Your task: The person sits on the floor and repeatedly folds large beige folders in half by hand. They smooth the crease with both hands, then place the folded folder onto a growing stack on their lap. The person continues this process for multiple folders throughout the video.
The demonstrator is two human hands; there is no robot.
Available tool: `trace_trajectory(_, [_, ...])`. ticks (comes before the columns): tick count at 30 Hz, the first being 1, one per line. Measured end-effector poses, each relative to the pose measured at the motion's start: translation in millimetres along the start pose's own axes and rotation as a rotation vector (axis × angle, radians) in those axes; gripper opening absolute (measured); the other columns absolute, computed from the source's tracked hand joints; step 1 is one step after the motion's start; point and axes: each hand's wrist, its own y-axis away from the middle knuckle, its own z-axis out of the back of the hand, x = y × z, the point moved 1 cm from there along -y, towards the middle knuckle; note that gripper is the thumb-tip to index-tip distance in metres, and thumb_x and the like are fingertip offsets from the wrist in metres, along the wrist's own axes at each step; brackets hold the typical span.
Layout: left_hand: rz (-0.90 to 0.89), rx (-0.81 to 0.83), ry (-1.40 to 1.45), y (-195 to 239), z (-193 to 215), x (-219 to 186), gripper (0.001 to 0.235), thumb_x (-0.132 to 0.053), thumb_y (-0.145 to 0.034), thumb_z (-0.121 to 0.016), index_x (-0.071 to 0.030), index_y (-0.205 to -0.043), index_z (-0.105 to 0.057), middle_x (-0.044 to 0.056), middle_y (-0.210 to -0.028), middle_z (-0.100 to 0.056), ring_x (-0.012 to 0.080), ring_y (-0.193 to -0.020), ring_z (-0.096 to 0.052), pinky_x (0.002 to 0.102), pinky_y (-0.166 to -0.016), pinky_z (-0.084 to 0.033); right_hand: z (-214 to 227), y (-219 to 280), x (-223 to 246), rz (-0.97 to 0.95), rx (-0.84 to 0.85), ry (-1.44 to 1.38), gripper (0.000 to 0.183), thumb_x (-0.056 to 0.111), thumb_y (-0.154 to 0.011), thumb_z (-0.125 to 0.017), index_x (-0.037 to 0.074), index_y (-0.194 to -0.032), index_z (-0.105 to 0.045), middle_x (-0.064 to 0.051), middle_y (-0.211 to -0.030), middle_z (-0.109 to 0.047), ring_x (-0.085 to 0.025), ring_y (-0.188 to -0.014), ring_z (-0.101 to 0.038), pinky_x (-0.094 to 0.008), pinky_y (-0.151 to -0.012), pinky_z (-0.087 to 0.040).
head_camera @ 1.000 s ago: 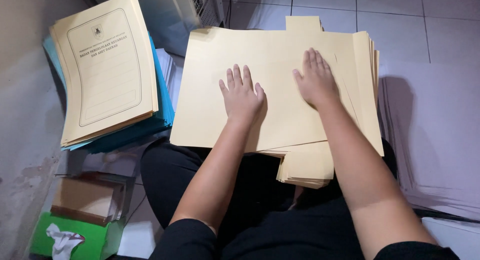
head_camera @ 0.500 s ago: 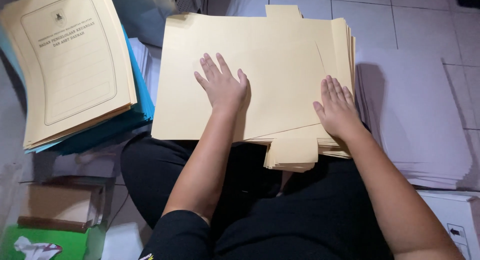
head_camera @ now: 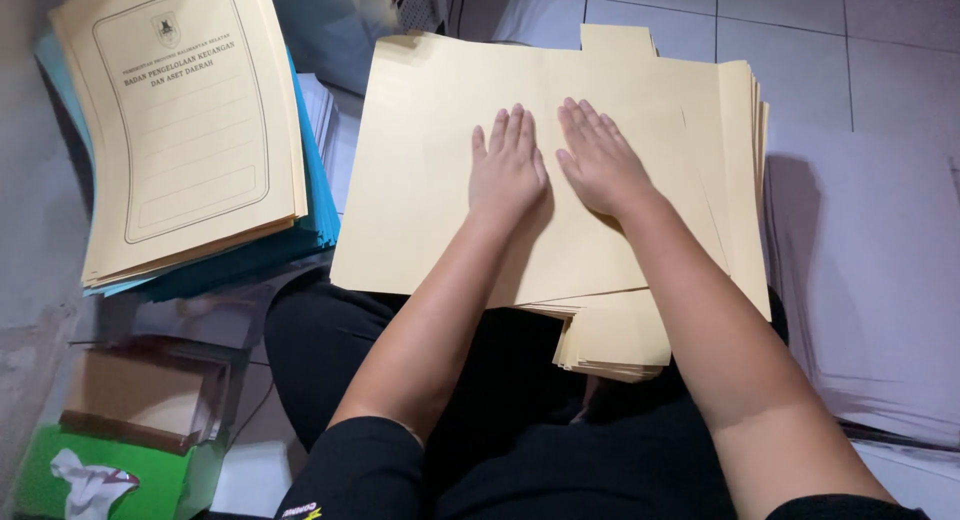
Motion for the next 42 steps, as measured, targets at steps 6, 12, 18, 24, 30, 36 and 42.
trace_trajectory(6, [0.241, -0.148, -0.014, 22.3, 19.0, 43.6, 0.063, -0.031, -0.106, -0.023, -0.002, -0.162, -0.021, 0.016, -0.170, -0.017, 0.0309, -0.158, -0.011, 0.057, -0.126, -0.006, 2.4, 29.9, -74.9, -0.264, -0.053, -0.065, 0.069, 0.041, -0.108, -0.022, 0.002, -0.164, -0.012, -0.014, -0.173, -0.007, -0.026, -0.159, -0.007, -0.041, -0.129, -0.007])
trace_trajectory(12, [0.246, -0.083, 0.010, 91.2, 32.2, 44.8, 0.066, -0.034, -0.107, -0.021, 0.002, -0.162, -0.019, 0.024, -0.171, -0.013, 0.0382, -0.159, -0.004, 0.063, -0.124, 0.005, -19.4, 101.5, -94.5, -0.291, -0.050, 0.016, 0.072, 0.045, -0.108, -0.020, 0.000, -0.164, -0.017, -0.019, -0.173, -0.013, -0.032, -0.160, -0.010, -0.045, -0.130, -0.007])
trace_trajectory(18, [0.231, -0.016, 0.003, 158.7, 22.1, 20.3, 0.073, -0.043, -0.106, -0.025, 0.004, -0.162, -0.015, 0.026, -0.171, -0.006, 0.0419, -0.158, 0.004, 0.067, -0.120, 0.012, -36.3, 165.0, -77.3, -0.316, -0.057, 0.038, 0.073, 0.047, -0.108, -0.019, 0.000, -0.164, -0.016, -0.020, -0.173, -0.009, -0.034, -0.160, -0.003, -0.050, -0.129, 0.003])
trace_trajectory(24, [0.267, 0.067, -0.092, 125.8, 10.0, 10.0, 0.074, -0.045, -0.106, -0.022, 0.002, -0.163, -0.015, 0.027, -0.170, -0.008, 0.0403, -0.158, 0.004, 0.066, -0.118, 0.016, -33.0, 136.8, -63.8, -0.330, -0.053, 0.111, 0.078, 0.052, -0.110, -0.021, -0.007, -0.162, -0.021, -0.026, -0.172, -0.010, -0.036, -0.161, 0.004, -0.054, -0.127, 0.010])
trace_trajectory(30, [-0.003, 0.083, -0.040, 56.8, -6.8, -37.0, 0.063, -0.036, -0.107, -0.020, -0.011, -0.165, -0.017, 0.020, -0.171, -0.012, 0.0389, -0.159, -0.006, 0.065, -0.124, -0.002, -18.7, 52.1, 3.1, -0.094, -0.002, 0.019, 0.069, 0.039, -0.107, -0.021, -0.004, -0.161, -0.023, -0.022, -0.172, -0.013, -0.033, -0.160, -0.005, -0.050, -0.128, -0.001])
trace_trajectory(36, [0.018, 0.008, -0.046, 6.8, 7.4, -4.6, 0.063, -0.037, -0.103, -0.022, -0.026, -0.165, -0.024, 0.008, -0.172, -0.020, 0.0317, -0.160, -0.013, 0.062, -0.125, -0.007, -7.6, -1.0, -20.8, 0.028, -0.002, 0.012, 0.069, 0.040, -0.104, -0.022, 0.006, -0.164, -0.019, -0.012, -0.173, -0.014, -0.027, -0.160, -0.011, -0.043, -0.130, -0.008])
trace_trajectory(42, [0.241, -0.084, 0.020, 17.4, 40.9, 48.1, 0.062, -0.032, -0.105, -0.021, -0.013, -0.163, -0.029, 0.014, -0.171, -0.020, 0.0320, -0.160, -0.011, 0.059, -0.126, -0.004, 12.5, 11.7, -64.8, -0.216, -0.008, -0.034, 0.071, 0.045, -0.107, -0.021, 0.004, -0.165, -0.017, -0.013, -0.173, -0.010, -0.027, -0.160, -0.009, -0.042, -0.130, -0.007])
